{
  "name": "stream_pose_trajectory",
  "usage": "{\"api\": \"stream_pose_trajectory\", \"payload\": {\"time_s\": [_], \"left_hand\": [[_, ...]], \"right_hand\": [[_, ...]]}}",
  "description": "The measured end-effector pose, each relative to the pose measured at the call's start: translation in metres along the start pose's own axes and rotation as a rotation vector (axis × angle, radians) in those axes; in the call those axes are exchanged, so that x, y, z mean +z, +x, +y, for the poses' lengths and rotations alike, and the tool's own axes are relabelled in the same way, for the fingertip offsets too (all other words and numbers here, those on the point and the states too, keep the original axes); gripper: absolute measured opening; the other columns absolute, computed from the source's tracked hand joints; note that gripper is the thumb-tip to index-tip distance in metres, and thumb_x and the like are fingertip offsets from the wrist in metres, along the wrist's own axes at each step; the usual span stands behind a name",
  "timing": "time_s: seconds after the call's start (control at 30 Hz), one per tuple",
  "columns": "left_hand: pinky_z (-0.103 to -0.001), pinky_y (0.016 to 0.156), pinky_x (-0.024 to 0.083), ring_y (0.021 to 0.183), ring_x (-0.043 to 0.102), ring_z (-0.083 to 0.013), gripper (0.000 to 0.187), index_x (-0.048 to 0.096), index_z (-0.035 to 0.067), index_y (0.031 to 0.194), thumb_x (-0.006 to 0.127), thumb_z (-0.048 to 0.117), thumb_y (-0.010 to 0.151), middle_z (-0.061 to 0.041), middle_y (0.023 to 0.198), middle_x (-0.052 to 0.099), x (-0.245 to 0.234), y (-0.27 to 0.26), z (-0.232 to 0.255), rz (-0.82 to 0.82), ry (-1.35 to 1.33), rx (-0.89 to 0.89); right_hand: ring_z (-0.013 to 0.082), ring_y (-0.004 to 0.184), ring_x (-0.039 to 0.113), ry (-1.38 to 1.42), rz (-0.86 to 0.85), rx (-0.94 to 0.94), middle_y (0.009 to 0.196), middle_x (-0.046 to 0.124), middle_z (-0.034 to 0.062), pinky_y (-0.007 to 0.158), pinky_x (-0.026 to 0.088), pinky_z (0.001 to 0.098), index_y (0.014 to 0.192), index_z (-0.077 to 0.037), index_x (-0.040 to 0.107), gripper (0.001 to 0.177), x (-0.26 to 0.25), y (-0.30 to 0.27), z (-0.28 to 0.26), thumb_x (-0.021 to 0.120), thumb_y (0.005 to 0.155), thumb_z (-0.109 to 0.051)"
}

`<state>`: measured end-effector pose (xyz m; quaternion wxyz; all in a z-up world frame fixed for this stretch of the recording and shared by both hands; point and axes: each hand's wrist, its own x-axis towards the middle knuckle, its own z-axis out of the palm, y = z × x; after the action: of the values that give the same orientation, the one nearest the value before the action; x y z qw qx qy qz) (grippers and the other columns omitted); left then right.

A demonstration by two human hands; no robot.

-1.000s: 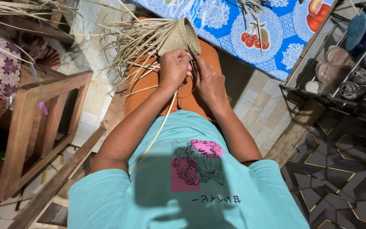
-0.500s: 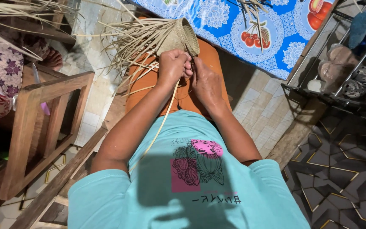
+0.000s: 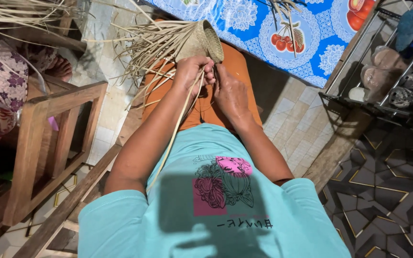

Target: The person is weaving dried plant fibers to construct a small pouch or basket.

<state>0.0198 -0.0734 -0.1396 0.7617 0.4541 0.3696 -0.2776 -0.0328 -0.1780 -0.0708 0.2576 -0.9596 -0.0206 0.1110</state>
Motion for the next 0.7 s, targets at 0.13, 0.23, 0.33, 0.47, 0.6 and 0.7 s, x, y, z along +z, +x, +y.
{"api": "stream_pose_trajectory", "payload": {"time_s": [0.13, 0.23, 0.33, 0.47, 0.6, 0.7], "left_hand": [[-0.03, 0.039, 0.055, 0.038, 0.055, -0.0161, 0.008, 0.055, -0.001, 0.073, 0.053, 0.004, 0.079, -0.006, 0.051, 0.05, 0.01, -0.051, 0.049, -0.229, -0.086, 0.031], [-0.021, 0.031, 0.041, 0.035, 0.045, -0.0103, 0.012, 0.055, -0.002, 0.079, 0.049, 0.001, 0.09, -0.006, 0.056, 0.053, 0.008, -0.102, 0.084, -0.325, 0.05, 0.217], [-0.022, 0.045, 0.037, 0.048, 0.042, -0.0081, 0.009, 0.057, 0.003, 0.087, 0.051, 0.009, 0.09, -0.003, 0.061, 0.052, -0.003, -0.116, 0.074, -0.425, 0.422, 0.468], [-0.043, 0.066, 0.048, 0.071, 0.062, -0.0354, 0.012, 0.064, 0.006, 0.08, 0.058, 0.016, 0.082, -0.014, 0.065, 0.064, 0.001, -0.12, 0.054, -0.513, 1.114, 0.618], [-0.046, 0.066, 0.047, 0.074, 0.061, -0.0375, 0.017, 0.062, 0.009, 0.075, 0.055, 0.021, 0.084, -0.012, 0.069, 0.064, 0.006, -0.129, 0.062, -0.446, 1.298, 0.651], [-0.046, 0.067, 0.048, 0.077, 0.061, -0.036, 0.017, 0.064, 0.011, 0.078, 0.05, 0.018, 0.084, -0.012, 0.073, 0.064, 0.007, -0.125, 0.058, -0.401, 1.422, 0.665]], "right_hand": [[0.0396, 0.062, 0.055, 0.014, -0.003, -0.006, 0.073, 0.059, 0.0173, 0.053, 0.038, 0.0496, 0.113, -0.016, 0.045, 0.024, 0.002, -0.002, 0.005, 0.041, 0.09, -0.022], [0.0328, 0.063, 0.057, 0.119, 0.127, 0.005, 0.081, 0.061, 0.0158, 0.053, 0.039, 0.0415, 0.116, -0.012, 0.049, 0.029, -0.012, -0.012, 0.008, 0.042, 0.092, -0.027], [0.0197, 0.063, 0.059, 0.378, 0.284, -0.014, 0.075, 0.062, 0.0068, 0.059, 0.047, 0.0296, 0.107, -0.014, 0.059, 0.021, -0.029, -0.02, 0.014, 0.056, 0.086, -0.019], [0.0248, 0.078, 0.061, 0.636, 0.287, -0.293, 0.086, 0.065, 0.0087, 0.07, 0.048, 0.0325, 0.095, -0.011, 0.069, 0.016, -0.055, -0.018, 0.001, 0.066, 0.08, -0.009], [0.0247, 0.065, 0.063, 0.677, 0.213, -0.266, 0.071, 0.065, 0.008, 0.061, 0.05, 0.0334, 0.088, -0.01, 0.07, 0.012, -0.057, -0.023, -0.011, 0.07, 0.077, -0.007], [0.0308, 0.06, 0.059, 0.581, 0.206, -0.281, 0.066, 0.06, 0.0097, 0.056, 0.047, 0.0341, 0.077, -0.006, 0.067, 0.001, -0.053, -0.025, -0.004, 0.068, 0.077, -0.005]]}}
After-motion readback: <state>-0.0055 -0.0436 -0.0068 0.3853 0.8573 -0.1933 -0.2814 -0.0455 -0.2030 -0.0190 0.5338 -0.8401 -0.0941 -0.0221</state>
